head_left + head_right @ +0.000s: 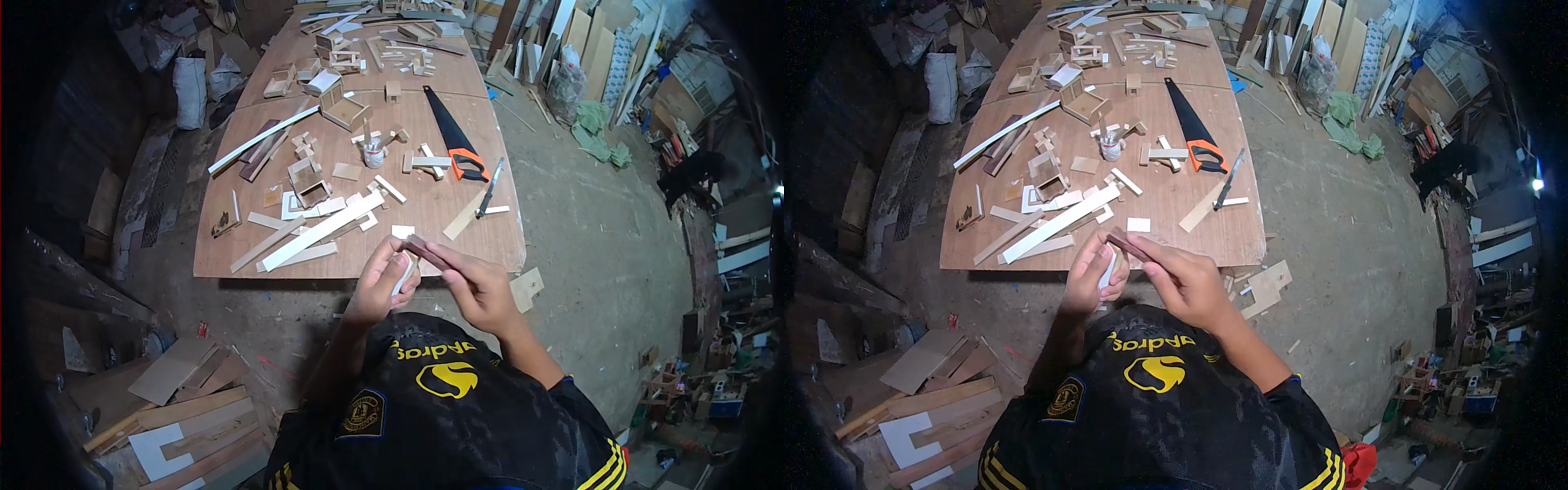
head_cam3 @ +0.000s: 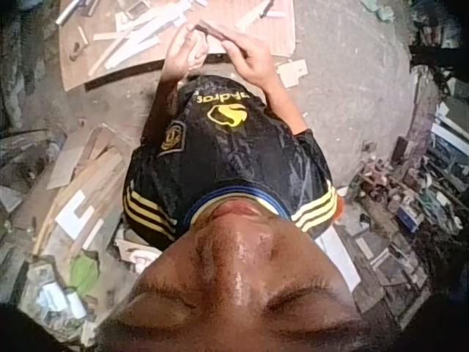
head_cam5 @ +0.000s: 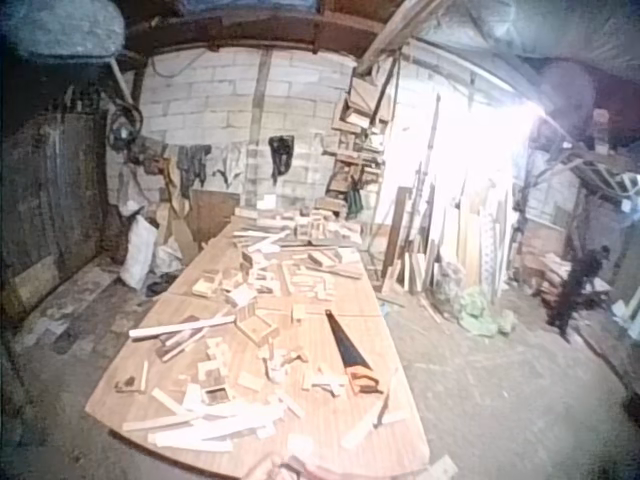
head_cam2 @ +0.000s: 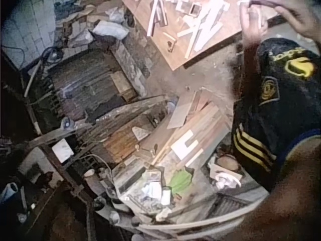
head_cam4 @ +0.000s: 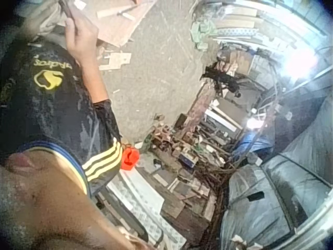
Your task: The recorder cuts a small piece of wood using a hand saw and then sands the edges with sandpaper.
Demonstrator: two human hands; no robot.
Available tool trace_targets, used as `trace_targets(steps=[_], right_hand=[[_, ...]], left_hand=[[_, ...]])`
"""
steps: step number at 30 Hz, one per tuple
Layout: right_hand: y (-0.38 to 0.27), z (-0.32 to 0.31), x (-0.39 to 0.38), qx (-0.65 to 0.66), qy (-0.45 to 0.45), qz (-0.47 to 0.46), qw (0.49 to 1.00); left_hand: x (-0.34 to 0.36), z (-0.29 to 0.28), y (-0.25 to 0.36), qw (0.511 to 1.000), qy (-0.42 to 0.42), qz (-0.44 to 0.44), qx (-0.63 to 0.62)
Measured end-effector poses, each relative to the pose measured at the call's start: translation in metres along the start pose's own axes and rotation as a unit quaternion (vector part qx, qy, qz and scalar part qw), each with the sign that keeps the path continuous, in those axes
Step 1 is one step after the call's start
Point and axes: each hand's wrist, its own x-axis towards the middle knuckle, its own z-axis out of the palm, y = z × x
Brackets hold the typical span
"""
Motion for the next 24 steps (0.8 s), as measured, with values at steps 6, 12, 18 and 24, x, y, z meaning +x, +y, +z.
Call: trace_targets(steps=[6, 12, 18, 24], right_hand=[[0.020, 0.030, 0.020, 0.069, 0.022, 0.047, 0.996], [0.033, 0.048, 0.036, 0.005, -0.132, 0.093, 0.987], [0.078, 0.056, 0.025, 0.149, -0.091, 0.153, 0.973], [0.086, 0.039, 0.023, 0.065, -0.173, 0.330, 0.926]], left_hand=[[-0.003, -0.030, 0.003, 1.000, 0.015, -0.010, -0.013], [-0.014, -0.058, -0.006, 0.995, 0.086, -0.018, 0.040], [-0.007, -0.135, -0.085, 0.955, 0.286, -0.014, 0.078], [-0.031, -0.206, -0.175, 0.860, 0.475, -0.186, -0.025]])
